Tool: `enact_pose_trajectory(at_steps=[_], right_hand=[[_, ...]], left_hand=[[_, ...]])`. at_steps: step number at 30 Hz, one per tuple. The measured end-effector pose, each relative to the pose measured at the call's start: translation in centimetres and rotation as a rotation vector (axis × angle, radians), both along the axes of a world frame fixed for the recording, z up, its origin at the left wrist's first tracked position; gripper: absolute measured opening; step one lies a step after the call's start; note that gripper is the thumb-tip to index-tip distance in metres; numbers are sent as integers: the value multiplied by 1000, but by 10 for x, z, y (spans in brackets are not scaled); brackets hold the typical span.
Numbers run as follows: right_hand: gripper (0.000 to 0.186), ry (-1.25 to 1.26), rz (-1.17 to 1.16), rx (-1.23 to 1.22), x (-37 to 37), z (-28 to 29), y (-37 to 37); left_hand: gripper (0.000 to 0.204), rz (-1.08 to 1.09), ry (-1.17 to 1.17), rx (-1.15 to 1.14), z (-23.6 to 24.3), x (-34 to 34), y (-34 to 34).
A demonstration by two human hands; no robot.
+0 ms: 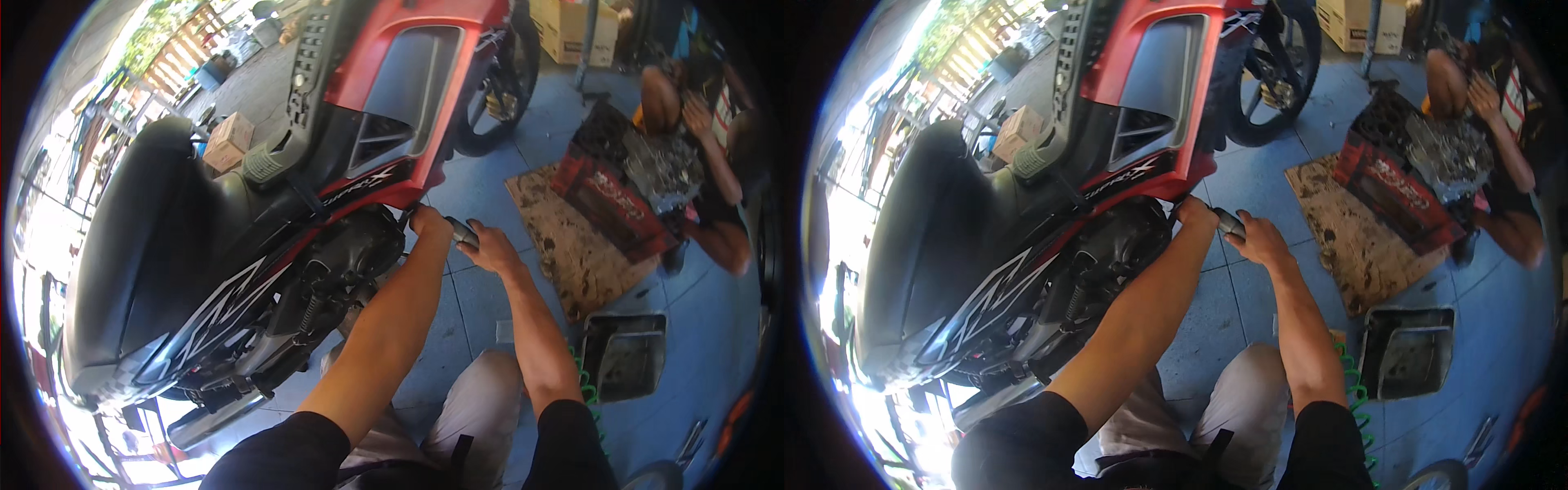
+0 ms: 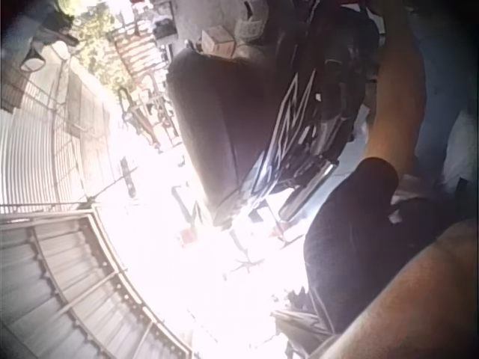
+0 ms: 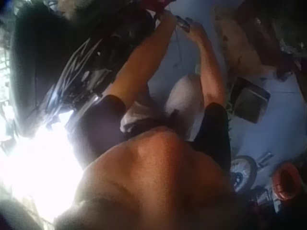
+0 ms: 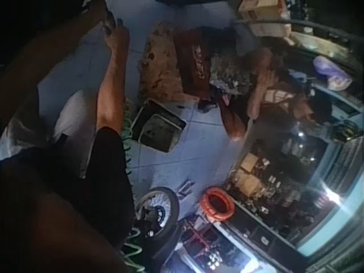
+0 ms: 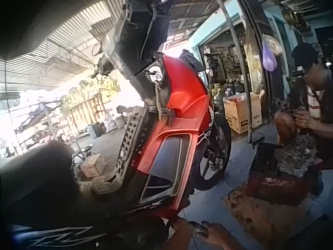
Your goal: Remove screws from motorcycle fairing and front license plate using a pneumatic screwdriver.
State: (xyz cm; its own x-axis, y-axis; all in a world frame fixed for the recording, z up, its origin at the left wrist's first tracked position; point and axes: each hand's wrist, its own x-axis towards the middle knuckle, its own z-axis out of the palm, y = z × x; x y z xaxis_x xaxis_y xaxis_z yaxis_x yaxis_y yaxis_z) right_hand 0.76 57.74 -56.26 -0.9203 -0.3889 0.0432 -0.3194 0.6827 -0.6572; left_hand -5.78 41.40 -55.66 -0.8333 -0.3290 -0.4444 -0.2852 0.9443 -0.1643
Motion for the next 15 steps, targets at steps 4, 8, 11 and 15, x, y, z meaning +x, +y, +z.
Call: enact_pose_trajectory(at_steps=[4, 8, 11, 15], right_hand=[[63, 2, -4, 29, 2, 15, -11], [63, -4, -73, 91, 23, 24, 18], [62, -158, -143, 79, 43, 44, 15], [63, -128, -203, 95, 71, 43, 52]], left_hand=[[64, 259, 74, 234, 14, 1, -15], [61, 99, -10, 163, 8, -1, 7], [68, 219, 203, 124, -29, -9, -23], [51, 1376, 887, 1513, -49, -23, -5]])
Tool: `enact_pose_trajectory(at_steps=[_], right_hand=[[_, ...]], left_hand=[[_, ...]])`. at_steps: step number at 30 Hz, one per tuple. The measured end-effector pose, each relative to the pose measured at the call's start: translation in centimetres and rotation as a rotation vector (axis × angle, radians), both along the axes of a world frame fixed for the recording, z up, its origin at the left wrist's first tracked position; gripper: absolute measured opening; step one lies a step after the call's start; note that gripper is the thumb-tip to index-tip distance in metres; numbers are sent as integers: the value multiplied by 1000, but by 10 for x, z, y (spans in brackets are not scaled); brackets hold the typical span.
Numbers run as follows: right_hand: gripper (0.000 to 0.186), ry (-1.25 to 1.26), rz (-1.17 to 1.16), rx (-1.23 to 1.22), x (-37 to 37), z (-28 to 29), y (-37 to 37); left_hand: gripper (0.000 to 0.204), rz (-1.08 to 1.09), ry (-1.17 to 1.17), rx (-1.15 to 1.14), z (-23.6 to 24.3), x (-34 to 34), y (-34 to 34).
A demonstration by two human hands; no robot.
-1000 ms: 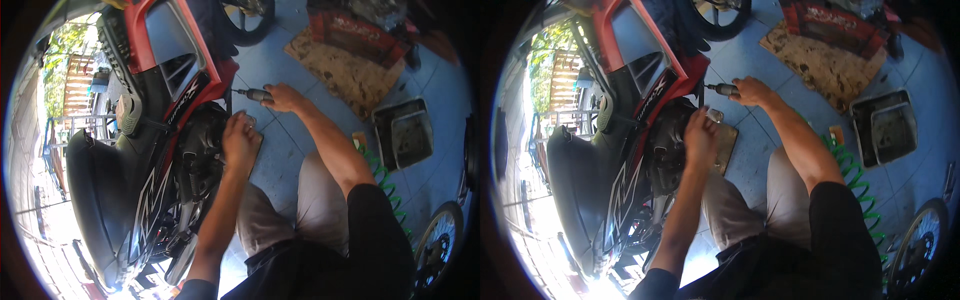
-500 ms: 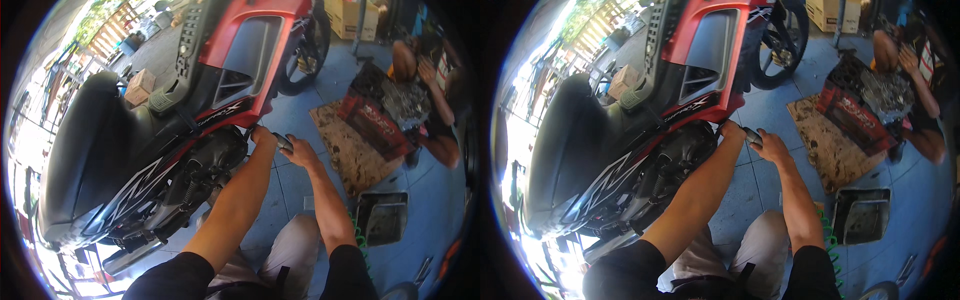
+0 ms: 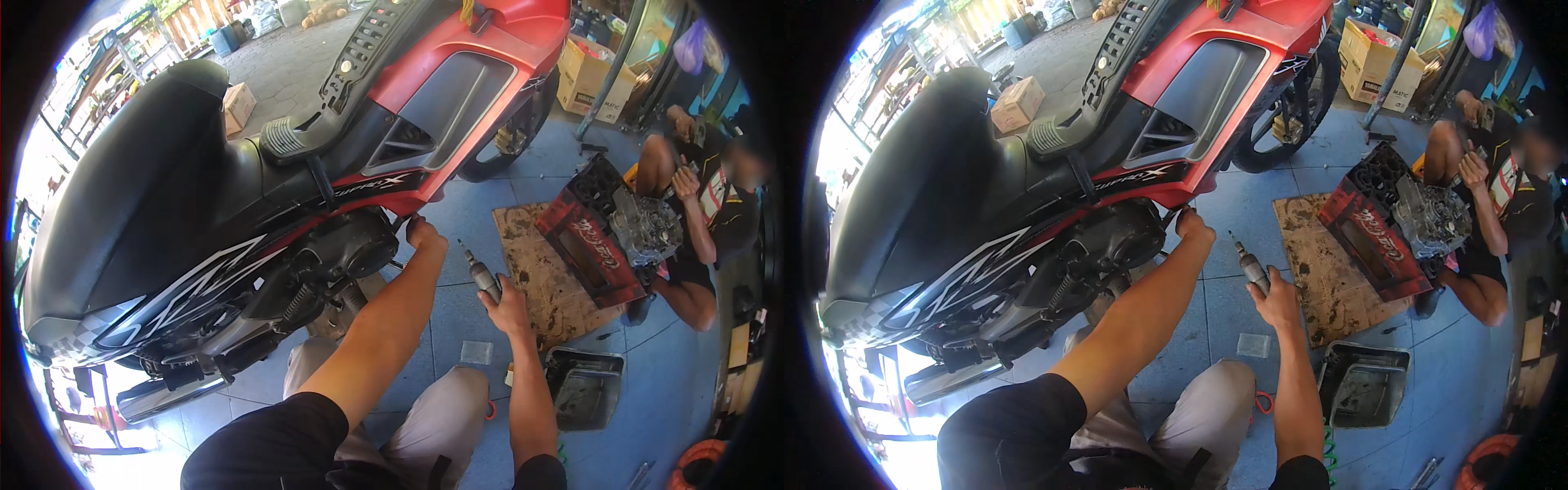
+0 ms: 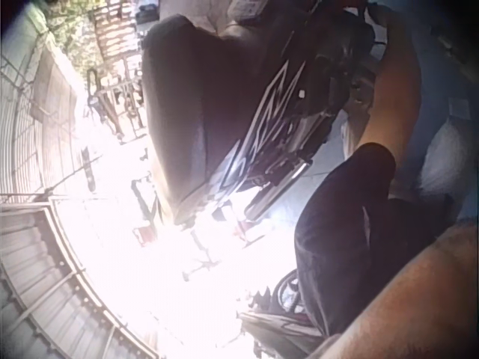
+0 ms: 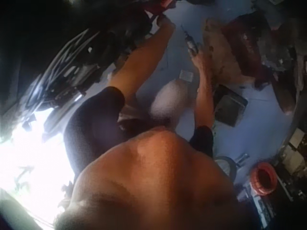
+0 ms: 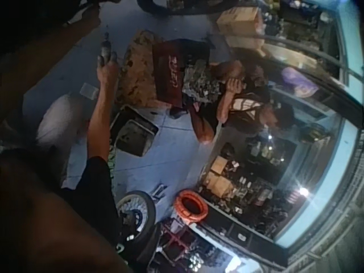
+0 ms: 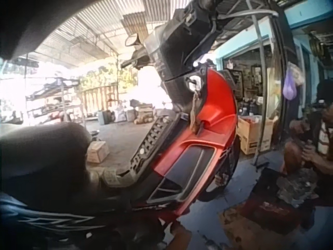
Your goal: Remove screws from motorcycle fairing and front license plate using a pneumatic screwdriver.
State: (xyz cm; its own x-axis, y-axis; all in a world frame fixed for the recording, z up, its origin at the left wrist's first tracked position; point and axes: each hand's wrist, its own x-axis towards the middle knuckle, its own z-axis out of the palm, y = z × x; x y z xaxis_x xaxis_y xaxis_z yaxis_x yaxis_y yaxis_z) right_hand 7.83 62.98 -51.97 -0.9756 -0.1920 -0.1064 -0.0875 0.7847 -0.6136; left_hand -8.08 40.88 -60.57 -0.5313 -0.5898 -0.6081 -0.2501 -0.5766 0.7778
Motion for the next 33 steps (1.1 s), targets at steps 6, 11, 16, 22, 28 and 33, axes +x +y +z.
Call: enact_pose_trajectory(at_steps=[6, 11, 16, 22, 28, 33], right_hand=[[65, 87, -98, 34, 40, 12, 18], [65, 78, -133, -9, 56, 56, 10], [62, 101, -153, -119, 52, 109, -2], [65, 220, -100, -19, 41, 185, -36], [64, 238, -22, 53, 19, 235, -99], [64, 325, 7, 119, -2, 260, -125]], left_hand=[[43, 335, 255, 409, 1, -6, 14], [38, 317, 345, 388, -8, 1, 13], [21, 371, 363, 395, 6, 10, 32], [15, 171, 767, 516, 49, 50, 34], [28, -157, 871, 669, 143, 98, 5], [29, -196, 943, 680, 227, 81, -28]])
